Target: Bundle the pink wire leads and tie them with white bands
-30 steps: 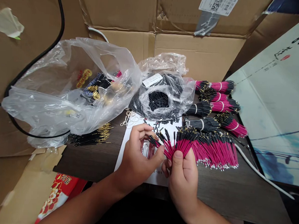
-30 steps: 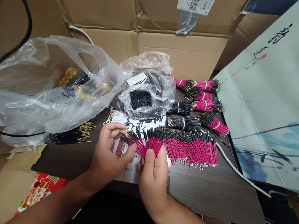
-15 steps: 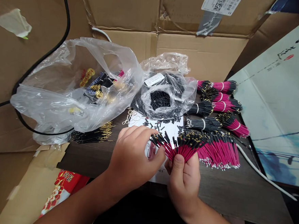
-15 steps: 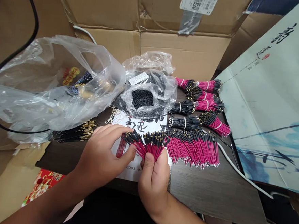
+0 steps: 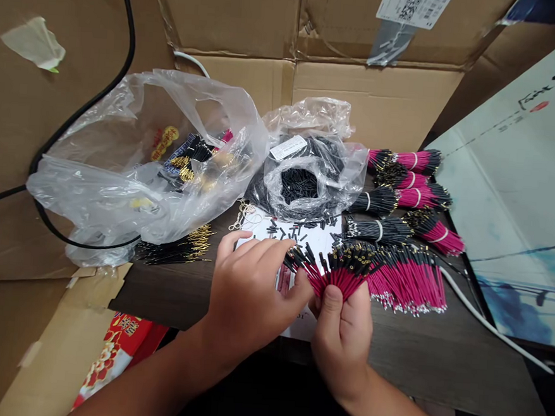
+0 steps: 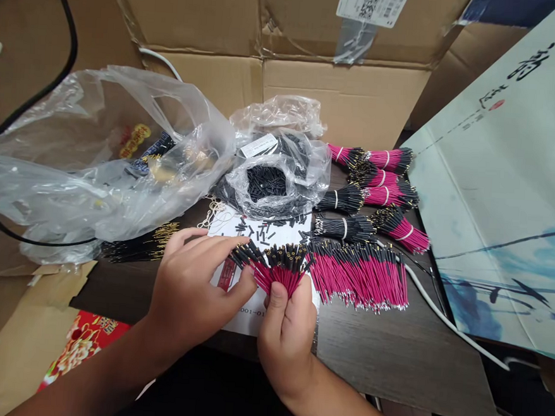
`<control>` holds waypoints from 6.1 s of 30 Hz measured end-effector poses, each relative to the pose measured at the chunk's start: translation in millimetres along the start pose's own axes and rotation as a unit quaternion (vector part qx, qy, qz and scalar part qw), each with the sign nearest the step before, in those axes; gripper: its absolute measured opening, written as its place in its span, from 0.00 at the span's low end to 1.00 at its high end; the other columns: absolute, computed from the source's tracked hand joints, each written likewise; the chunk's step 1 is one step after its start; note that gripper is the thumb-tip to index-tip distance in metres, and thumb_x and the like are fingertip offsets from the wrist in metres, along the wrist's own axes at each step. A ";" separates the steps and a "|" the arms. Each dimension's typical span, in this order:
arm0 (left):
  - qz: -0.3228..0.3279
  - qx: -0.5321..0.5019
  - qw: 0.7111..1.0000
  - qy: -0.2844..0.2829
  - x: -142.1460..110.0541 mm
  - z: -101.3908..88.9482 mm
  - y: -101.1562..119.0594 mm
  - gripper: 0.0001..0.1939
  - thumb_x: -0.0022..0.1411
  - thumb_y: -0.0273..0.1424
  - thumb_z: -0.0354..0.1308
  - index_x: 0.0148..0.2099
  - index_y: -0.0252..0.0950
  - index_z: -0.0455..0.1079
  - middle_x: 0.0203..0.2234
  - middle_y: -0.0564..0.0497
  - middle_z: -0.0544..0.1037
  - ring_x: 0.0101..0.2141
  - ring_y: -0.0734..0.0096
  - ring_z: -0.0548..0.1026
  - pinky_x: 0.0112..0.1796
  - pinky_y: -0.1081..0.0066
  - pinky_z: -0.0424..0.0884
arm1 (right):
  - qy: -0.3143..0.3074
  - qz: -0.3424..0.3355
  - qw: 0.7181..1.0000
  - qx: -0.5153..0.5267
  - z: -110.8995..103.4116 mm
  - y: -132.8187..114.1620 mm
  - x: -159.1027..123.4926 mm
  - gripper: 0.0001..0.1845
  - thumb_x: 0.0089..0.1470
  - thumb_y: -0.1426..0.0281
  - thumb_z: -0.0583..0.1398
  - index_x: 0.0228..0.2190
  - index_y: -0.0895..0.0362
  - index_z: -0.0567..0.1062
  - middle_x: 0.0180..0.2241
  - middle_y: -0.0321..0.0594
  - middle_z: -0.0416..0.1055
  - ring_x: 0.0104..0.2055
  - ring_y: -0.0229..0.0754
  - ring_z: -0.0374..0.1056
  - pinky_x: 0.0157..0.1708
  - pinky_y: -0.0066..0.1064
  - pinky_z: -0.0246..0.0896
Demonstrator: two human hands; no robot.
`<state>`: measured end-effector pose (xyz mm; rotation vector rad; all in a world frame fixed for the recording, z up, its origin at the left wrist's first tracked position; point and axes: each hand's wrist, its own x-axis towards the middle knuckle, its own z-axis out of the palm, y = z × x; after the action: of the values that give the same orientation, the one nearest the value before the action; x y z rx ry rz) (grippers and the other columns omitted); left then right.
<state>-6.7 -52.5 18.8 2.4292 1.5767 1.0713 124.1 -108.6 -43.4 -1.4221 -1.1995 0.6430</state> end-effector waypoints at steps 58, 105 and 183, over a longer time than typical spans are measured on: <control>-0.195 -0.341 0.908 -0.143 -17.2 6.4 -18.6 0.08 0.63 0.32 0.63 0.31 0.37 0.75 0.26 0.51 0.75 0.30 0.71 0.72 0.32 0.70 0.69 | -0.122 0.279 0.858 0.413 13.3 -9.8 12.5 0.11 0.65 0.57 0.56 0.40 0.50 0.64 0.20 0.24 0.53 0.17 0.29 0.50 0.12 0.17 0.49; -0.240 -0.360 0.900 0.046 -35.2 11.0 -22.3 0.20 0.61 0.26 0.65 0.56 0.43 0.73 0.30 0.55 0.79 0.27 0.78 0.77 0.34 0.75 0.76 | -0.113 0.296 0.868 0.383 13.7 -7.1 12.4 0.10 0.65 0.57 0.56 0.41 0.50 0.66 0.21 0.25 0.56 0.17 0.28 0.49 0.13 0.18 0.51; -0.118 -0.399 0.878 -0.237 46.1 75.1 57.8 0.17 0.59 0.33 0.66 0.50 0.37 0.75 0.23 0.54 0.77 0.27 0.73 0.75 0.35 0.70 0.74 | 0.044 0.173 0.954 0.242 -86.2 15.6 35.7 0.11 0.66 0.57 0.55 0.39 0.51 0.67 0.23 0.27 0.58 0.17 0.30 0.56 0.15 0.24 0.56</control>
<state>92.6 -18.8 8.6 1.6970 0.9582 0.7702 217.6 -107.7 -29.2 -1.2263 -0.6586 1.0268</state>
